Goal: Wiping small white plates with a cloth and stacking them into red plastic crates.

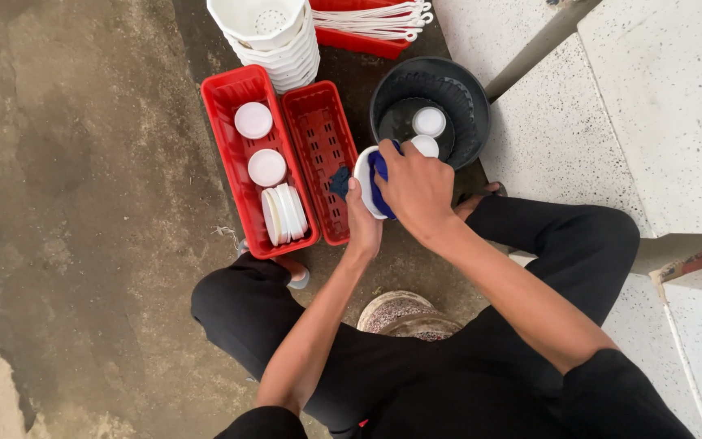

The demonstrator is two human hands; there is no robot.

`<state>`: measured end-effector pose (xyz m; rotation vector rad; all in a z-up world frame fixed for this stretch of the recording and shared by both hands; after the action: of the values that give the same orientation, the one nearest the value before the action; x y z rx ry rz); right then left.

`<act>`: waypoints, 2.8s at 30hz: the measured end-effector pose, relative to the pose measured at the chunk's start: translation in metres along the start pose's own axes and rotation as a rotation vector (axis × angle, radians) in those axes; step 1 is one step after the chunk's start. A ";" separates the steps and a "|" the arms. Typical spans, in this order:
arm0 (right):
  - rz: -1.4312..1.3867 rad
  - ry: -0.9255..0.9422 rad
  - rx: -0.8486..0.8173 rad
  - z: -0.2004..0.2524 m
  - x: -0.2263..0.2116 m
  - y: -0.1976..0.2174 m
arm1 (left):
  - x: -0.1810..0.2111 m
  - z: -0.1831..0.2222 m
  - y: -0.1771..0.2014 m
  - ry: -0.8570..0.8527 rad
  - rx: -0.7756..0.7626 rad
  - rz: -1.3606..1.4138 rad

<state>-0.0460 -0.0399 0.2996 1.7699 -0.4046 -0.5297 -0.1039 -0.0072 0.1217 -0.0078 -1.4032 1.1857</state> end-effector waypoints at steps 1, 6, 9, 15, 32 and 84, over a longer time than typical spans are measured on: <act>-0.003 0.000 -0.003 -0.001 0.001 -0.001 | 0.016 0.005 -0.007 0.002 0.004 -0.001; -0.115 0.121 -0.100 0.000 0.008 -0.019 | 0.035 0.007 -0.009 -0.182 -0.050 -0.168; -0.191 0.077 -0.088 -0.002 0.020 -0.028 | 0.057 0.006 -0.015 -0.257 -0.125 -0.276; -0.152 0.126 0.058 0.012 0.024 -0.048 | 0.078 0.020 -0.039 -0.236 -0.145 -0.423; -0.315 0.008 0.063 0.023 0.034 -0.059 | 0.063 0.031 -0.042 -0.098 -0.098 -0.469; -0.964 -0.637 0.223 0.040 0.149 -0.077 | 0.034 -0.023 0.004 0.182 0.080 0.302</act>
<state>0.0565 -0.1312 0.1957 1.9133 0.0026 -1.8088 -0.0987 0.0299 0.1381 -0.2735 -1.2209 1.4513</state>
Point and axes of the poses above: each hand's wrist, its own z-axis away from the middle knuckle, its own y-axis out of the back of the hand, x = y × z, the point moved 6 cm from there along -z, towards the middle knuckle, and after that the axes turned 2 degrees about x, right-handed, at the moved point
